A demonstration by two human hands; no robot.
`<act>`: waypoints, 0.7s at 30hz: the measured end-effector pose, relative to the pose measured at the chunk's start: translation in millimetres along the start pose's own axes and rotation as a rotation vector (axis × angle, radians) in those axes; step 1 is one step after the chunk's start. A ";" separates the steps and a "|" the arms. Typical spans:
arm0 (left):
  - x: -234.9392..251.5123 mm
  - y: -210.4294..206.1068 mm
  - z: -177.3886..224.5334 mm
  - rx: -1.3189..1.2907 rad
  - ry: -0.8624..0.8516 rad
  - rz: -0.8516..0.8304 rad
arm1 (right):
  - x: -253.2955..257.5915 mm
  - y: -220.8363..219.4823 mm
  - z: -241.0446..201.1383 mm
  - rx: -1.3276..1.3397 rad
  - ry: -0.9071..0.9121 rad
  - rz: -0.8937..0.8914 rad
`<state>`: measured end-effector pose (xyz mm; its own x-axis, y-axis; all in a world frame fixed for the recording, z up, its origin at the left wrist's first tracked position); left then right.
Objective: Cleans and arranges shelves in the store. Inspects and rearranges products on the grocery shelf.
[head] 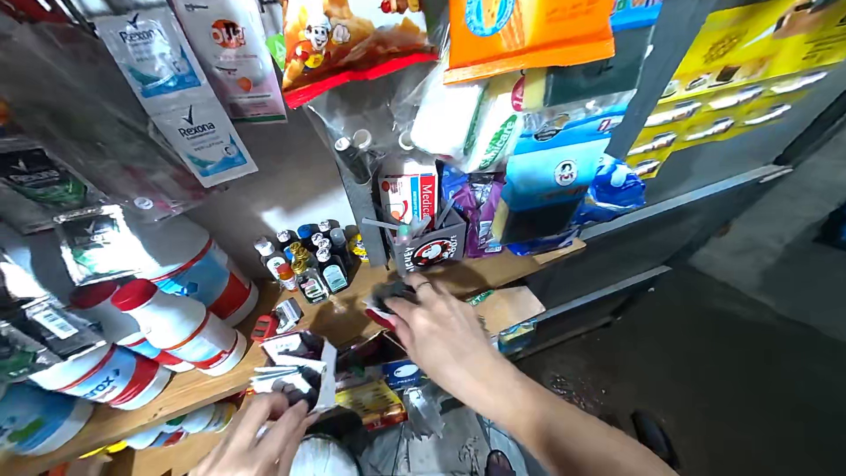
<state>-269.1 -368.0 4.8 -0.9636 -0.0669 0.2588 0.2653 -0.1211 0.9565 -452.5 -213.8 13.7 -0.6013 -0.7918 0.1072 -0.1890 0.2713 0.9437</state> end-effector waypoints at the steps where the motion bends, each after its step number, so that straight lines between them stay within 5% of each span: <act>1: -7.0 0.6 -4.9 0.001 0.019 0.003 | 13.6 -9.3 -9.4 -0.011 -0.004 -0.016; 13: -46.6 -13.1 -22.4 -0.089 0.088 0.047 | 105.9 -22.6 -47.6 0.011 -0.373 -0.495; 18: -58.4 -9.8 -22.8 -0.101 0.074 0.099 | 90.2 -20.4 -50.3 -0.061 -0.385 -0.541; 21: -72.3 -8.5 -30.3 -0.109 0.101 0.123 | 55.4 -21.8 -41.2 -0.159 -0.321 -0.407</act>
<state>-200.7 -392.1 -26.1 -0.9170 -0.1861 0.3529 0.3882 -0.2116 0.8970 -449.7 -286.2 11.9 -0.7153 -0.6022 -0.3547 -0.3517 -0.1284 0.9273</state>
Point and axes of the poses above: each hand's wrist, its own x-axis towards the middle knuckle, its own y-axis out of the back of the hand, z = x × y, the point moved 4 cm from there along x, towards the middle knuckle, and after that the axes turned 15 degrees about -z, right-handed, at the moved point
